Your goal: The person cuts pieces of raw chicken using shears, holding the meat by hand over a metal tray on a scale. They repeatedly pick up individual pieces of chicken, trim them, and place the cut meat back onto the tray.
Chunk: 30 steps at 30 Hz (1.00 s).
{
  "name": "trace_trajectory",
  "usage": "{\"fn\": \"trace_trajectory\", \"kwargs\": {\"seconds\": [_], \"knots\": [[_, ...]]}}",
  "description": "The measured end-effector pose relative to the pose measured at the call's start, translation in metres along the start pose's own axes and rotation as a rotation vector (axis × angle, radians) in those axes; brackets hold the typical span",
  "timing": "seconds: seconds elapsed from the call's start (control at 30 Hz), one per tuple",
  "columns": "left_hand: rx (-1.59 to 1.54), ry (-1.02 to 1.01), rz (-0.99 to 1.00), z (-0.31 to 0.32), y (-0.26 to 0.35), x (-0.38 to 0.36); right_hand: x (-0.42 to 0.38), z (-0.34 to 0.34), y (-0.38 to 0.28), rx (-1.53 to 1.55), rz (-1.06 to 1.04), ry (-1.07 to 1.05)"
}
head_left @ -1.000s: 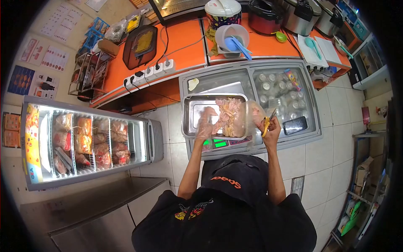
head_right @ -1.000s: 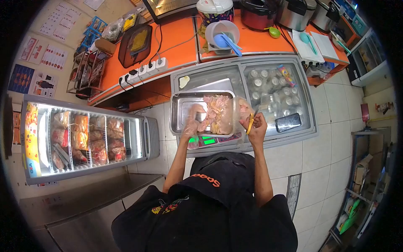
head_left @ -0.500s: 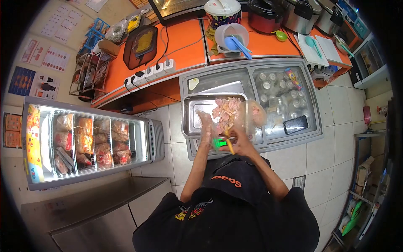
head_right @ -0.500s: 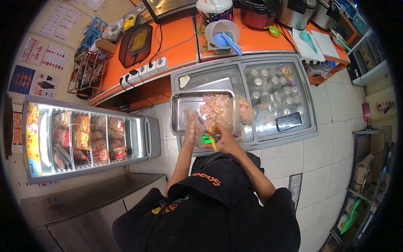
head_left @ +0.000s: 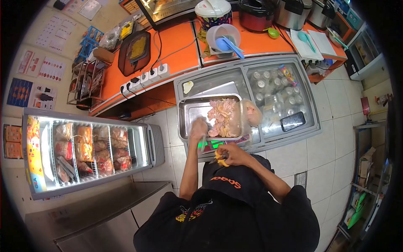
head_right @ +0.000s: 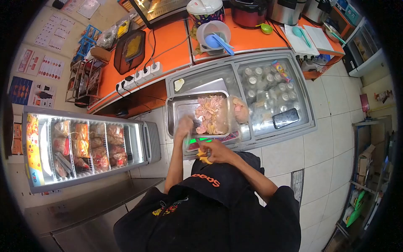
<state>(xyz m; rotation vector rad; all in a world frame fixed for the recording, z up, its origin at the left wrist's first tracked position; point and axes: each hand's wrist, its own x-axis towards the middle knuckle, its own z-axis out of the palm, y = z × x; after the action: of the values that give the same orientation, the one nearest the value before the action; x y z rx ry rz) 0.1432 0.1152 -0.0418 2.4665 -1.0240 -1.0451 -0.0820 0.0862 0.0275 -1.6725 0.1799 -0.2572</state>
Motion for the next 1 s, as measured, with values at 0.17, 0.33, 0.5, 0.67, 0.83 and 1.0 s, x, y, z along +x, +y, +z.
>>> {"fn": "trace_trajectory", "kwargs": {"seconds": [0.17, 0.33, 0.5, 0.67, 0.83, 1.0], "knots": [[0.040, 0.050, 0.165, 0.052, 0.015, -0.020, -0.028, -0.016, 0.025, 0.070, 0.178, 0.263], [-0.093, 0.202, 0.131, 0.019, 0.000, -0.018, -0.040, -0.025, 0.018, 0.151, 0.163, 0.354], [-0.118, 0.234, 0.142, 0.058, 0.015, -0.007, -0.051, -0.047, 0.037, 0.029, 0.201, 0.515], [-0.619, 0.150, 0.576, 0.067, 0.074, -0.023, -0.066, -0.070, 0.027, 0.010, 0.173, 0.638], [-0.003, -0.024, 0.746, 0.085, 0.144, 0.010, -0.078, -0.078, 0.036, 0.031, 0.177, 0.635], [0.534, 0.298, 0.663, 0.129, 0.171, 0.047, -0.085, -0.071, 0.033, -0.036, 0.214, 0.650]]}}
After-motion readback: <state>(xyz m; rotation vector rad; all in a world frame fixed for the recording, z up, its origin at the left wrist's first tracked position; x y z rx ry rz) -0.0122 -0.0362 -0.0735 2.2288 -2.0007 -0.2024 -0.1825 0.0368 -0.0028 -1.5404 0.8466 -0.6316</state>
